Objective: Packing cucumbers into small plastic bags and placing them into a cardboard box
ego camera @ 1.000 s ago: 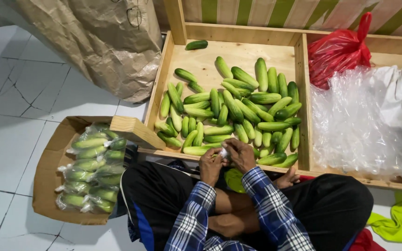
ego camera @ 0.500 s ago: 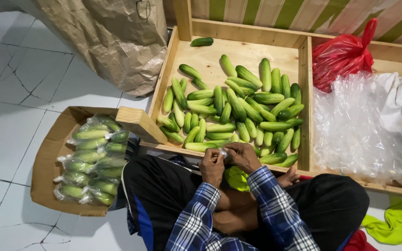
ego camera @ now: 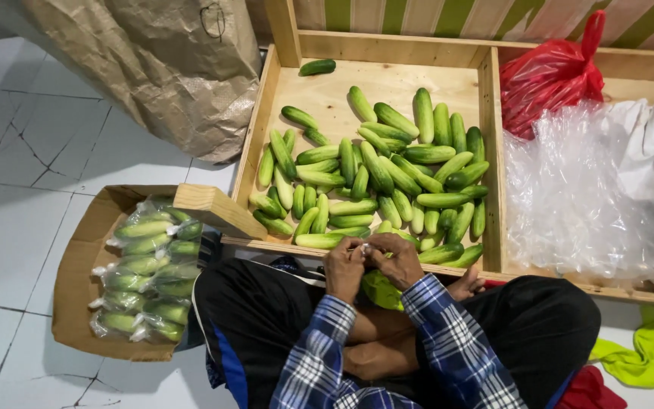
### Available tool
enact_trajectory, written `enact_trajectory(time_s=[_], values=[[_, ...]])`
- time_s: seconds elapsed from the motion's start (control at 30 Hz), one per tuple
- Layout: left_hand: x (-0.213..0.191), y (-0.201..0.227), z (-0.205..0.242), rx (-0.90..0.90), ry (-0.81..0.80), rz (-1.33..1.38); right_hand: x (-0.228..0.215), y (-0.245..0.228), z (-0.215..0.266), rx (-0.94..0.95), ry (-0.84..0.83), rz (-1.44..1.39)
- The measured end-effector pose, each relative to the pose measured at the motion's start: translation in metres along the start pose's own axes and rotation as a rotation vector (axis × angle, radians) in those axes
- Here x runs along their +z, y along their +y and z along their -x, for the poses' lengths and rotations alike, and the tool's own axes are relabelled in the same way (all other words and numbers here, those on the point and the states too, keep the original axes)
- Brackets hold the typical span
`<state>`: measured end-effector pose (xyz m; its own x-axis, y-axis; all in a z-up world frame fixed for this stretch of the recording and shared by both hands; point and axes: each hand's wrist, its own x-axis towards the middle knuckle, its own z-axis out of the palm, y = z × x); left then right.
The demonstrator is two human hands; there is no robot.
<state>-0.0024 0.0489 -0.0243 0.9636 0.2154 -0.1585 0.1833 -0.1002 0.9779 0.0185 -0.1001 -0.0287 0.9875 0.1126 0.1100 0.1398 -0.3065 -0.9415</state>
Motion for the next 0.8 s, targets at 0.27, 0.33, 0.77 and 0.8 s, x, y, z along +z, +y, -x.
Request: enact_trajectory(time_s=[0.27, 0.33, 0.77, 0.8], values=[[0.027, -0.007, 0.019, 0.409, 0.170, -0.375, 0.001, 0.014, 0.007, 0.117, 0.101, -0.192], [0.029, -0.016, 0.017, 0.378, 0.185, -0.368, 0.002, 0.030, 0.007, 0.132, 0.094, -0.218], [0.041, -0.019, 0.009, -0.050, 0.149, 0.193, -0.023, -0.018, 0.001, 0.427, -0.032, -0.733], [0.043, -0.031, 0.009, -0.122, 0.137, 0.312, -0.022, -0.021, 0.002, 0.378, -0.050, -0.732]])
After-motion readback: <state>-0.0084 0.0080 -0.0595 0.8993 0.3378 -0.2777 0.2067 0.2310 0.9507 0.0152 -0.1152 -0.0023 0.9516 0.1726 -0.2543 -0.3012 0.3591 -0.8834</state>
